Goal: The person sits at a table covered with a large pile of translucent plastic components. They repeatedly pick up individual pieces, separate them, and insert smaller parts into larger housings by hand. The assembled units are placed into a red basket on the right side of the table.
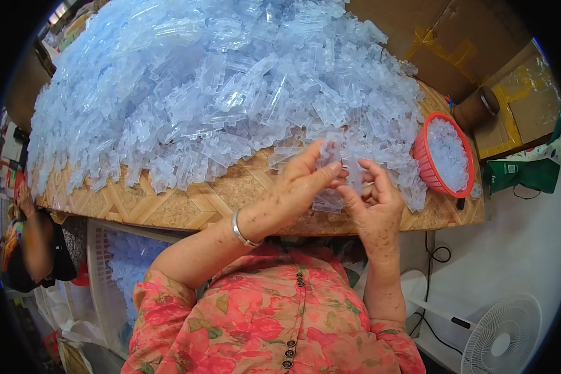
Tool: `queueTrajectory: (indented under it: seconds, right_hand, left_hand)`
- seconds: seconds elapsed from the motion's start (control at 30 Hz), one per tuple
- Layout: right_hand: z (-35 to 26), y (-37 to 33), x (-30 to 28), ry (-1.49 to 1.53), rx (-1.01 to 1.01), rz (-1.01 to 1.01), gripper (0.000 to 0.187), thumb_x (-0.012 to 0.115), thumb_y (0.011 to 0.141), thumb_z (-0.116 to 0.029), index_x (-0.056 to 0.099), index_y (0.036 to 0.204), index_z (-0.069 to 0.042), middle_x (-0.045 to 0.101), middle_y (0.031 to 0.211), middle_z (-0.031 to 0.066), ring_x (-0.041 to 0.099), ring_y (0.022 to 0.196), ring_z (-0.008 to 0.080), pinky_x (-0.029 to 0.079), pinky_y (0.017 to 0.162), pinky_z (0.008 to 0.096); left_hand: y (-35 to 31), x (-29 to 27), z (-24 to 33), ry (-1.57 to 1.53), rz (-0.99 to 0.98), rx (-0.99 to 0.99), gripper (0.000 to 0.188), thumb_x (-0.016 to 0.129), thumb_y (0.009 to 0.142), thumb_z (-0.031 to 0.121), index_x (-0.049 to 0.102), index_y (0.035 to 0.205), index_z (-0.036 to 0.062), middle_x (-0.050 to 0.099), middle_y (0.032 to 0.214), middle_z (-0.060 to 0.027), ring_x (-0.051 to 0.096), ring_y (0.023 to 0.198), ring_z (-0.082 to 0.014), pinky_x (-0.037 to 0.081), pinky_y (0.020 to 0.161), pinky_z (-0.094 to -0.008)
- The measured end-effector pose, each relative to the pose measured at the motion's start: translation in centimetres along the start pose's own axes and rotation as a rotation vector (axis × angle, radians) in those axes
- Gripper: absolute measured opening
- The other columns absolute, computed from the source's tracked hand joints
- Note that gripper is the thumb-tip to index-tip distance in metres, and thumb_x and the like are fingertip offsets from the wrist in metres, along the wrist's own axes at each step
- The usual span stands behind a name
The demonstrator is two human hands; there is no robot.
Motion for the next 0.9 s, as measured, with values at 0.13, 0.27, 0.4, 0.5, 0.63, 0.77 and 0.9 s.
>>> queueTrajectory:
  seconds: [0.13,0.27,0.4,0.5,0.63,0.77,0.9]
  right_hand:
    - [-2.5,-0.7,0.1,-0.211,-0.168,0.005,0.085,0.093,0.068,-0.022,0.052,0.142,-0.005,0.066,0.089,0.0066,0.060,0.059,0.0128,0.051,0.056,0.0284]
    - [-3.4,-0.7,-0.4,-0.242,-0.173,-0.114,0.090,0.093,0.064,-0.024,0.052,0.142,-0.006,0.066,0.085,0.0063,0.059,0.058,0.0138,0.052,0.059,0.0306]
    - [-4.4,-0.3,-0.7,-0.404,-0.163,-0.183,0.091,0.094,0.062,-0.023,0.052,0.141,-0.006,0.065,0.105,0.0102,0.067,0.084,0.0201,0.055,0.067,0.0328]
    - [-5.0,-0.1,-0.8,-0.391,-0.292,-0.161,0.092,0.094,0.060,-0.022,0.051,0.140,-0.005,0.060,0.122,0.0128,0.065,0.103,0.0250,0.055,0.078,0.0353]
    - [-1.8,0.1,-1.2,0.050,-0.060,-0.223,0.090,0.093,0.063,-0.025,0.050,0.139,-0.003,0.056,0.133,0.0120,0.060,0.116,0.0265,0.052,0.093,0.0395]
    - [0.8,-0.1,-0.6,0.590,0.076,-0.303,0.090,0.089,0.073,-0.041,0.048,0.141,0.001,0.053,0.139,0.0130,0.054,0.125,0.0258,0.047,0.104,0.0426]
    - [0.9,0.1,-0.9,0.777,0.044,-0.329,0.098,0.077,0.080,-0.059,0.042,0.146,0.004,0.050,0.144,0.0166,0.051,0.132,0.0265,0.042,0.109,0.0431]
  left_hand:
    - [-0.1,0.8,-0.2,0.050,-0.002,0.036,0.042,0.051,0.106,0.017,0.046,0.146,0.0041,0.061,0.128,-0.0062,0.060,0.114,-0.0153,0.050,0.099,-0.0341]
    - [-0.2,1.4,-0.2,-0.150,-0.032,-0.001,0.036,0.050,0.106,0.020,0.051,0.139,0.0043,0.062,0.122,-0.0037,0.058,0.110,-0.0112,0.051,0.093,-0.0299]
    - [-0.2,1.5,-0.6,-0.058,-0.088,-0.027,0.039,0.049,0.107,0.020,0.049,0.142,0.0036,0.062,0.124,-0.0057,0.060,0.111,-0.0132,0.052,0.094,-0.0322]
    - [-0.2,1.7,-0.6,-0.108,-0.101,-0.075,0.045,0.045,0.109,0.026,0.045,0.146,0.0017,0.062,0.127,-0.0085,0.062,0.112,-0.0167,0.052,0.095,-0.0338]
    - [-0.2,0.9,-1.1,-0.216,-0.086,-0.118,0.056,0.039,0.110,0.039,0.043,0.147,-0.0028,0.064,0.123,-0.0092,0.064,0.103,-0.0180,0.054,0.089,-0.0329]
    - [-0.2,1.1,-0.9,-0.181,-0.098,-0.149,0.063,0.034,0.110,0.045,0.040,0.149,-0.0049,0.067,0.115,-0.0100,0.064,0.093,-0.0167,0.054,0.081,-0.0313]
    - [-0.1,1.7,-0.5,-0.155,-0.128,-0.152,0.069,0.029,0.110,0.050,0.041,0.148,-0.0057,0.068,0.110,-0.0106,0.062,0.087,-0.0144,0.051,0.074,-0.0286]
Point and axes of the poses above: each hand's wrist, its own y-axis towards the middle knuckle, its own x-axis out of the palm, z = x × y, the point moved 9 cm from there along y, towards the middle knuckle
